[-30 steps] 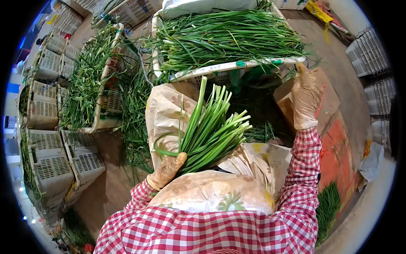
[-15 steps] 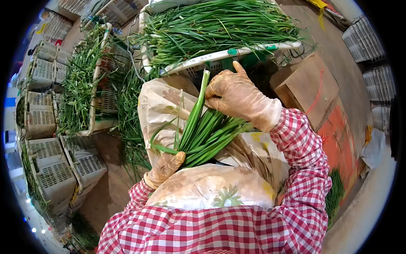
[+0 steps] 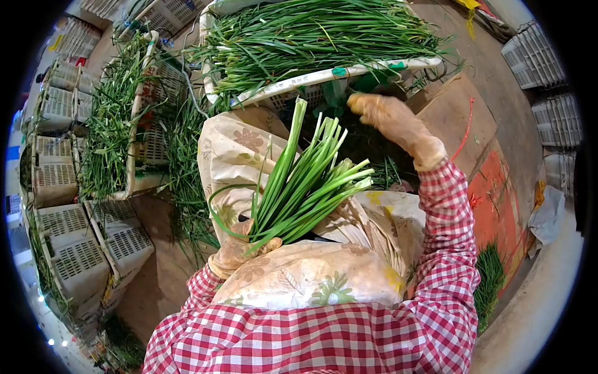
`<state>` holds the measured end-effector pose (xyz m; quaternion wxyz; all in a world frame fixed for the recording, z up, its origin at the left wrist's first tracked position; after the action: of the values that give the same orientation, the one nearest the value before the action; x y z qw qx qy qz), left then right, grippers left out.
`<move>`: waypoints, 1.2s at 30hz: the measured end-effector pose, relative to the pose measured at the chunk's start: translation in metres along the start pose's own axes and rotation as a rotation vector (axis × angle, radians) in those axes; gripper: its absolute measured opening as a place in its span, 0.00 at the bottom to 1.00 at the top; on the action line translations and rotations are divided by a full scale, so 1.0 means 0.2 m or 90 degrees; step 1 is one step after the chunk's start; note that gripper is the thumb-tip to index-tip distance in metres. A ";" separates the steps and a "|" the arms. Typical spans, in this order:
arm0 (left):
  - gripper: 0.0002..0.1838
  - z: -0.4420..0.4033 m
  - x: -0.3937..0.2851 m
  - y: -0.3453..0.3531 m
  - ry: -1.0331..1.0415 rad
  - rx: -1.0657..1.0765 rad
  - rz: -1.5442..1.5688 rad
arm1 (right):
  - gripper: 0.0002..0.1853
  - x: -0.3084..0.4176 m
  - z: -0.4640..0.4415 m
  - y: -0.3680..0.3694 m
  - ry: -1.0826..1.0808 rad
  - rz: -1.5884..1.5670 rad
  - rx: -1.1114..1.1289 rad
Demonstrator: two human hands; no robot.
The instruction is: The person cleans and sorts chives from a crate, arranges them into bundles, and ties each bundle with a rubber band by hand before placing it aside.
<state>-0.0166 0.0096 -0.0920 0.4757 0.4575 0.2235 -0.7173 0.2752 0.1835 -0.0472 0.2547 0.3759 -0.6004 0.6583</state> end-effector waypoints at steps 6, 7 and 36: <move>0.21 -0.02 -0.03 -0.02 0.104 -0.006 -0.013 | 0.21 0.16 0.24 0.24 0.198 -0.125 0.459; 0.20 -0.03 0.02 0.00 0.079 0.063 0.200 | 0.20 0.18 0.24 0.24 0.168 -0.100 0.440; 0.21 -0.08 0.34 -0.33 0.116 -0.273 0.074 | 0.14 0.16 0.21 0.42 0.159 -0.312 0.425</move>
<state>-0.0763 0.0190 -0.1656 0.5803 0.4213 0.3858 -0.5805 0.1990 0.1264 -0.0717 0.3385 0.4865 -0.2126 0.7769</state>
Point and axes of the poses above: each hand's wrist, its own z-axis away from the middle knuckle, its own y-axis out of the palm, x = y × z, the point moved 9 cm from there along -z, towards the middle knuckle, and after that the axes turned 2 degrees about -z, right-handed, at the moved point
